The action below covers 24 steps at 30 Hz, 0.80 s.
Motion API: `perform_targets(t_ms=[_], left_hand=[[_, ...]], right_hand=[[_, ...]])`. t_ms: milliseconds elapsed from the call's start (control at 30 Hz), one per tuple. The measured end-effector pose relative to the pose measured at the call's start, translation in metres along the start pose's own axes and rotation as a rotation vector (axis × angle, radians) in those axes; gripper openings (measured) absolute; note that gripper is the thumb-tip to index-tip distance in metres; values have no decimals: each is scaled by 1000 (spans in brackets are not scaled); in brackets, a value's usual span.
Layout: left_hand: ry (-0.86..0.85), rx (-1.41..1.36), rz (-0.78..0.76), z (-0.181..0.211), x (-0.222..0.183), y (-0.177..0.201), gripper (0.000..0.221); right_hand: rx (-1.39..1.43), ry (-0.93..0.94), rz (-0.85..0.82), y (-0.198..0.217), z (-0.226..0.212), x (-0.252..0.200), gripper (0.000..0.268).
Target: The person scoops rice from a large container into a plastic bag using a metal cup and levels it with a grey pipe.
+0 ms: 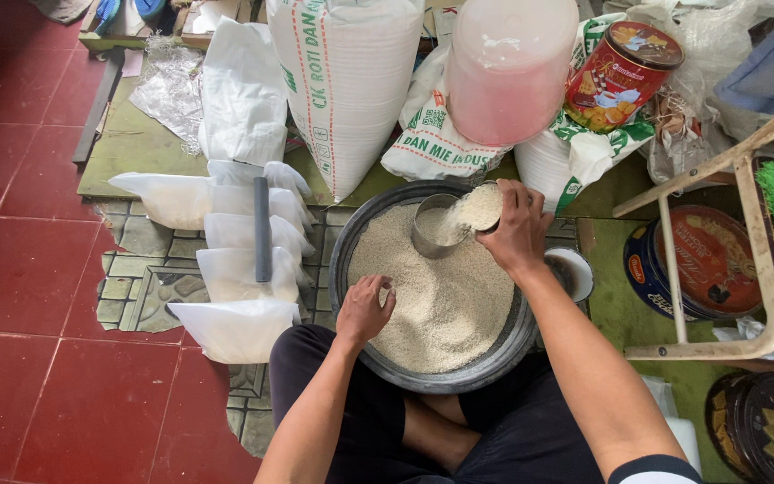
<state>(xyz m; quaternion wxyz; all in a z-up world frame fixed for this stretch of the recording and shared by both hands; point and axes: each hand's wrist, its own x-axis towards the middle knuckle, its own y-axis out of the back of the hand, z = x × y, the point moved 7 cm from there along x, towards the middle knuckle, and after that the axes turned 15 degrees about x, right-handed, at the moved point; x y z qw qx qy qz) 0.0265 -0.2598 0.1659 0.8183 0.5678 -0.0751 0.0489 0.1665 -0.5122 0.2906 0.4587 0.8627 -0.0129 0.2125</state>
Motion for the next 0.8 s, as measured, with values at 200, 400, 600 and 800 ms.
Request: perform_targets(t_ms=[200,400,600,800], left_hand=[[3,2,-14,1,0,2,21],[1,1,-14,1,1,0,21],[-4,-2,-15,0,1,-1,21],[-2,-10,11,0,0,0,19]], right_hand=[[-56,29,14,0,-4,2,92],[-98,50,15,2,-8,3,93],[-144,74,25,3,-8,4,97],[-162,113,35,7,-13,5,95]])
